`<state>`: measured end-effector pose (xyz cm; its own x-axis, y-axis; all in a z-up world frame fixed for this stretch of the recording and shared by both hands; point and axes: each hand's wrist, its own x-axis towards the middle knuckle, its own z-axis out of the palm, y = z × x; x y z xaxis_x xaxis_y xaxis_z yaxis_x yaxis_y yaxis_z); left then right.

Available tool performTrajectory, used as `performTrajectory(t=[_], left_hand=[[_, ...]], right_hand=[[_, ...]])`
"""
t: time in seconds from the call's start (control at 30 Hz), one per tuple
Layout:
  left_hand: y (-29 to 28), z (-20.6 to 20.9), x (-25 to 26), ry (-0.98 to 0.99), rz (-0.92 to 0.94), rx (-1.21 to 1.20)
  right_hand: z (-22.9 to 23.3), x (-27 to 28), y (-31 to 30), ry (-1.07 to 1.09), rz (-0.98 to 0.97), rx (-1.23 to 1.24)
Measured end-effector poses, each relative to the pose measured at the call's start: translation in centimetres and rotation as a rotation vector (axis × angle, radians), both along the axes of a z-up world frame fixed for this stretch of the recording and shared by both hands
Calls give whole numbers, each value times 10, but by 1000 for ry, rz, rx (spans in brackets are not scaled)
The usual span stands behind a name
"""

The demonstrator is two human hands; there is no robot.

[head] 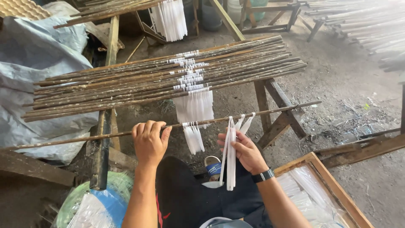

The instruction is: The person is preparing candle wicks by removing them from a wooden drying rack and tying them into bundles using blue plastic strips.

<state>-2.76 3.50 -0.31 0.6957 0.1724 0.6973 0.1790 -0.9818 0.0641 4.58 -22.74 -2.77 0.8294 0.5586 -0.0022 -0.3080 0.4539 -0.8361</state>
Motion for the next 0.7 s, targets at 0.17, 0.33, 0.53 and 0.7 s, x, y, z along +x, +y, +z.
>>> performTrajectory(t=[0.17, 0.33, 0.53, 0.7], left_hand=[[0, -1, 1, 27, 16, -15], [-2, 0, 1, 35, 15, -10], [-2, 2, 0, 28, 11, 4], [0, -2, 1, 8, -6, -13]], right_hand=[[1, -2, -4, 39, 13, 67], [-31, 10, -9, -20, -24, 86], [-16, 13, -22, -291, -294, -233], [6, 27, -45, -1012, -801, -927]])
